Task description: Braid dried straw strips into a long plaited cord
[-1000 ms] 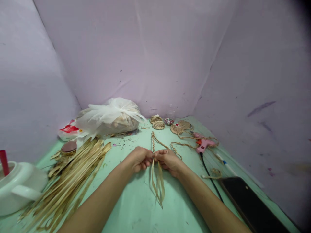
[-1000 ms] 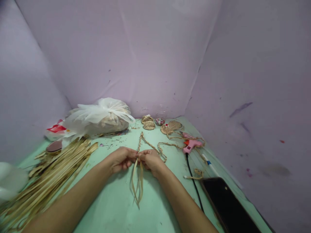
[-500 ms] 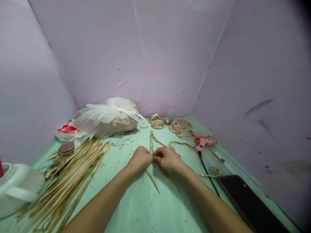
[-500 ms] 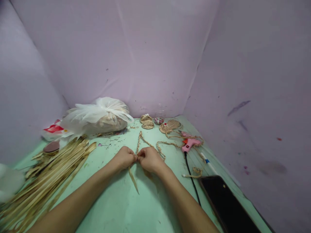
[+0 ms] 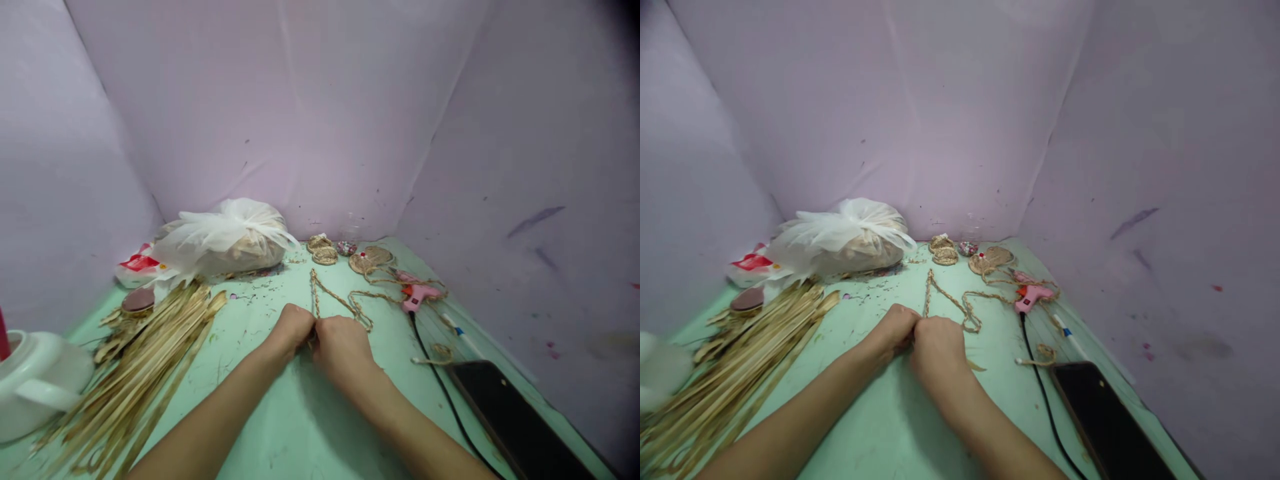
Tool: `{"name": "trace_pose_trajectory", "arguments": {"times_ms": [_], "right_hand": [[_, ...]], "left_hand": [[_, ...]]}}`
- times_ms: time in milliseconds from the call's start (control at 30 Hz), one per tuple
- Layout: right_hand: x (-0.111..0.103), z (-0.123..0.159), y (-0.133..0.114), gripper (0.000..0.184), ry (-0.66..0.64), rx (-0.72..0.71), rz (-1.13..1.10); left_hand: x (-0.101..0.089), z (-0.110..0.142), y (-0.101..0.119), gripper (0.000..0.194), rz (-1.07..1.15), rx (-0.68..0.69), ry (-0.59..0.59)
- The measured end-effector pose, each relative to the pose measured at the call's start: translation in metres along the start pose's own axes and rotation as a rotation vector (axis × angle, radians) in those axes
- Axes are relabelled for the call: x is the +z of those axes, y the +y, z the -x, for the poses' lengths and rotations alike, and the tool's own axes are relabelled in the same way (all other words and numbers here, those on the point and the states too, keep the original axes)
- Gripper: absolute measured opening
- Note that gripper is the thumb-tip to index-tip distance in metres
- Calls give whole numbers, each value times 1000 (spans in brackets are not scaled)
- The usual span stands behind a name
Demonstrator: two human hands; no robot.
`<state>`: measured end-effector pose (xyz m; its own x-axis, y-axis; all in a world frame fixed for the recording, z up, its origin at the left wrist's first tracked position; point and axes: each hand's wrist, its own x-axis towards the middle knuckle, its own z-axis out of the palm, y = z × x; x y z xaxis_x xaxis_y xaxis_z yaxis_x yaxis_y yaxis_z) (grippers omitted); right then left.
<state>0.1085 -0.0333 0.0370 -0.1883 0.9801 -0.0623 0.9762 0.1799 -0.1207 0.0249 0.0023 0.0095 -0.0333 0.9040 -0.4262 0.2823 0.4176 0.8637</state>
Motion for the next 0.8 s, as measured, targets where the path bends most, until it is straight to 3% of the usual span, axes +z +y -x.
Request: {"name": "trace_pose_trajectory", "arguments": {"times_ms": [167, 300, 367, 467, 633, 800], "right_hand": [[-1, 4, 0, 22, -70, -13, -10], [-16, -3, 27, 15, -160, -22, -173], [-18, -12, 42, 18, -104, 21, -335], [-8, -26, 51, 17, 3, 116, -605], [20, -37, 32, 10, -272, 219, -1122], [31, -39, 31, 7, -221, 227, -1140]], "left_hand": [[-5, 1, -1, 12, 2, -16, -85], [-10, -1, -1, 13, -14, 25, -143], [-14, -1, 0, 12, -20, 29, -185], [-20, -1, 2, 8, -22, 5, -244], [-26, -6, -2, 5, -25, 53, -319], [-24, -11, -6, 4, -147, 105, -313]]}}
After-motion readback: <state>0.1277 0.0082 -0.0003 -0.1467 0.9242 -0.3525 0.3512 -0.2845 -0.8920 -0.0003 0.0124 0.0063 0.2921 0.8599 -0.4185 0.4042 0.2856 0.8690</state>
